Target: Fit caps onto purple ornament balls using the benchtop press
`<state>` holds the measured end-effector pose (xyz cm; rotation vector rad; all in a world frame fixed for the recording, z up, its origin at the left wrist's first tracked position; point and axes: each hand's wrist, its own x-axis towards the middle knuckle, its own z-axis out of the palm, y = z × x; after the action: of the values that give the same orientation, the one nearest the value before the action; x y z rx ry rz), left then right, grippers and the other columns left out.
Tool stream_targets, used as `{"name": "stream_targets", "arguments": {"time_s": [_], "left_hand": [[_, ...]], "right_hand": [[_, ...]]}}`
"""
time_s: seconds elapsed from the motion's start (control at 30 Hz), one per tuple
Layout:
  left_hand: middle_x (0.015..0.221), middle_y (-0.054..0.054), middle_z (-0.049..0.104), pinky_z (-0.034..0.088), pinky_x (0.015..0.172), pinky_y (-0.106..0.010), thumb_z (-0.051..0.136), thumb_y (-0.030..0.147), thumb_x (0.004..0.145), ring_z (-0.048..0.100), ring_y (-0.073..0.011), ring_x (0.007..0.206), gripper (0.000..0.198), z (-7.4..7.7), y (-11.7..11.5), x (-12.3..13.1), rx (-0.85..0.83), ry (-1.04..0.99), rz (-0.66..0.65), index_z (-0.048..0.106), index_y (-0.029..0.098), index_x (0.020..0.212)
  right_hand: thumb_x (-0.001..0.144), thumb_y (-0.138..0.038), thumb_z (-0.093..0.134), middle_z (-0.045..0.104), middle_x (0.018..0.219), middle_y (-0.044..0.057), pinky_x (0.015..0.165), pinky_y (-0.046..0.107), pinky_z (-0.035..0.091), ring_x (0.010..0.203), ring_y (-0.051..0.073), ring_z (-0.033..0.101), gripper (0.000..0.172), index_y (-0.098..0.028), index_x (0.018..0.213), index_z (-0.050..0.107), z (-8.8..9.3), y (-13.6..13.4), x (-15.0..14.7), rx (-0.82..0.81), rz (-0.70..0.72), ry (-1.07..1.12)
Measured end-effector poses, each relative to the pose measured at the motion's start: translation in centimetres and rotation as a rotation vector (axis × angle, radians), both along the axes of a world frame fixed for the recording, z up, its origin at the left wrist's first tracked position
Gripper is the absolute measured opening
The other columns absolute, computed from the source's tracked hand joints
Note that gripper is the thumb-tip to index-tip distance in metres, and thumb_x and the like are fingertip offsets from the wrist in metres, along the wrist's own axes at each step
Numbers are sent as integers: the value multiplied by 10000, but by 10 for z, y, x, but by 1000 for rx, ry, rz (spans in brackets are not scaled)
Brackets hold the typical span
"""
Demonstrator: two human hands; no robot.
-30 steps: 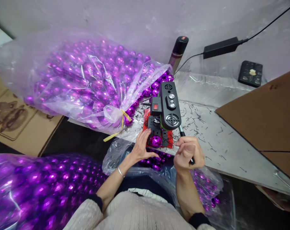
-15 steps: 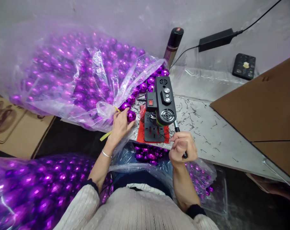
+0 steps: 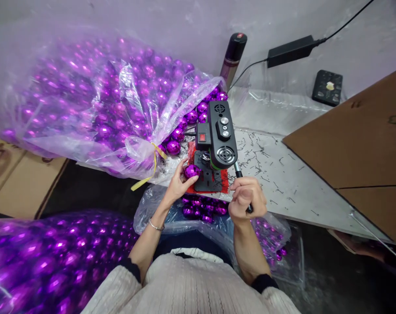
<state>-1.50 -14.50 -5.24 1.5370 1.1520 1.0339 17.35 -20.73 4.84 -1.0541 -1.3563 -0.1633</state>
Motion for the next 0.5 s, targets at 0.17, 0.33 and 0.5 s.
{"name": "stream_targets", "arguments": {"time_s": [0.17, 0.33, 0.5], "left_hand": [[1194, -104, 763, 639, 939, -400, 882, 562, 827, 765, -258, 1054, 637, 4, -2, 9, 191, 239, 11, 646, 213, 1304], [1295, -139, 733, 593, 1051, -454, 827, 533, 897, 723, -302, 1204, 607, 4, -1, 21, 413, 375, -57, 636, 214, 1378], [1233, -110, 751, 600, 982, -437, 899, 440, 836, 728, -297, 1138, 631, 2, 2, 32, 318, 367, -9, 615, 214, 1353]], "right_hand": [[1061, -205, 475, 570, 634, -25, 573, 301, 414, 601, 133, 593, 355, -231, 708, 490, 0, -2, 1, -19, 1, -15], [1048, -189, 486, 579, 641, -17, 572, 307, 422, 616, 142, 604, 337, -233, 715, 506, 1, -3, 2, -33, 3, -27], [1043, -175, 488, 597, 655, -14, 569, 304, 427, 614, 140, 603, 328, -232, 722, 514, 0, -2, 2, -18, 16, -24]]}}
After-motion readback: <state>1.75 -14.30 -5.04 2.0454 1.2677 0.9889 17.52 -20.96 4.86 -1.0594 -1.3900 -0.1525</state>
